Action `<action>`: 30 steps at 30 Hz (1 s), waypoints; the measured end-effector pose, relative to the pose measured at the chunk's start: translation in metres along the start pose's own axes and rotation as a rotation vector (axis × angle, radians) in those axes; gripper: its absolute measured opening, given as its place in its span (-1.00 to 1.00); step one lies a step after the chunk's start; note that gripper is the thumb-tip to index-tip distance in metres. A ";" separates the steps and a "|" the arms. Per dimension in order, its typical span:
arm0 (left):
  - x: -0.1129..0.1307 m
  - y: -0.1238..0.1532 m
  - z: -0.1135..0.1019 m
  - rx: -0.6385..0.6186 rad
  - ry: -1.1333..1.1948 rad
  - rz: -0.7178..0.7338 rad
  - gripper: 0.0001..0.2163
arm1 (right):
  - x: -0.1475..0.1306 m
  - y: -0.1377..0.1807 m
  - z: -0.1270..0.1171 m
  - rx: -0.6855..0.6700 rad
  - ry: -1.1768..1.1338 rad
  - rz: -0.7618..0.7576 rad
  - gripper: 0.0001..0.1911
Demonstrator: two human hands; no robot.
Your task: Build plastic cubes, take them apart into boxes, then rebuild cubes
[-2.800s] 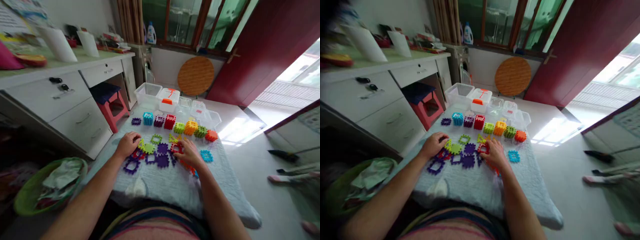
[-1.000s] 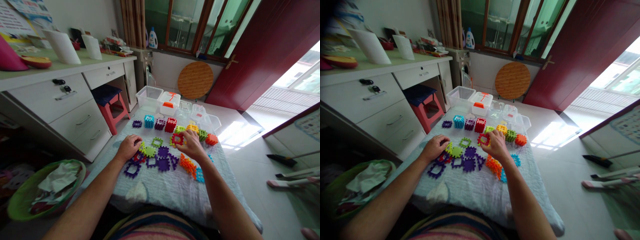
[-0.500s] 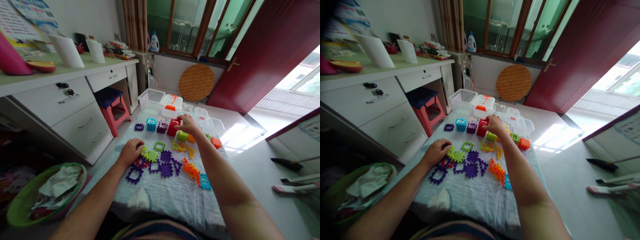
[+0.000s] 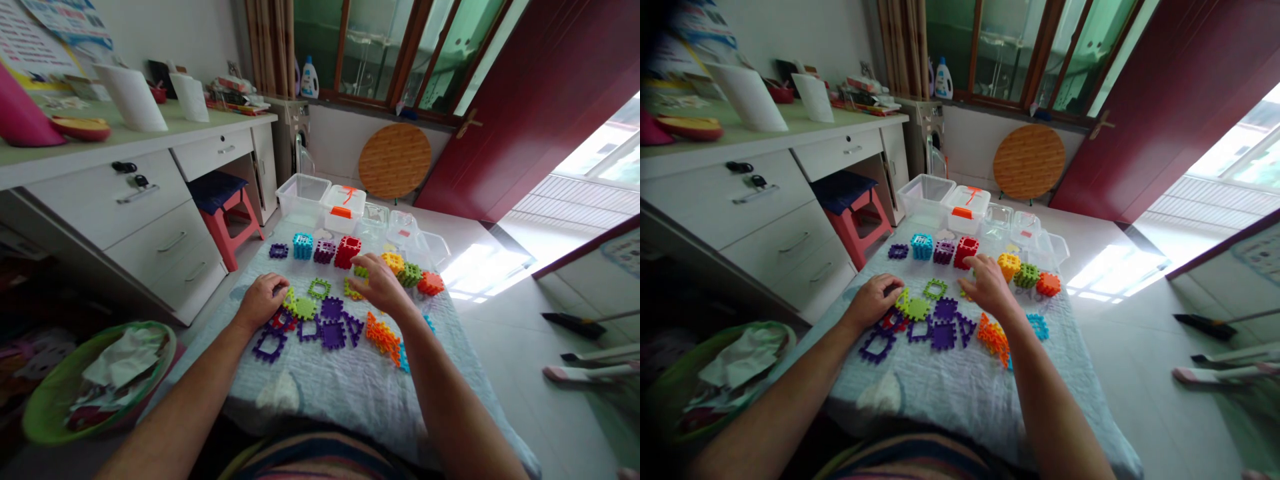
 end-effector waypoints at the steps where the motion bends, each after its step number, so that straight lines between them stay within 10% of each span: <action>1: 0.001 0.000 0.000 0.001 -0.001 0.004 -0.86 | -0.008 0.012 0.009 -0.048 -0.026 -0.014 -0.68; 14: 0.008 0.001 0.000 -0.031 0.000 0.023 -0.88 | -0.042 0.031 0.095 -0.210 0.105 -0.048 -0.56; 21: 0.009 0.001 0.000 -0.038 0.011 0.018 -0.87 | -0.032 0.038 0.090 -0.160 0.121 -0.018 -0.57; 30: 0.007 0.003 0.004 -0.086 0.086 0.008 -0.83 | 0.009 0.046 0.054 0.242 -0.426 0.179 -0.65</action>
Point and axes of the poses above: each hand's wrist, its own y-axis away from the middle knuckle, its own z-axis out of the palm, x = y × z, the point moved 9 cm from there along -y, towards the middle knuckle, and after that the axes turned 1 degree about z, right-handed, at the moved point
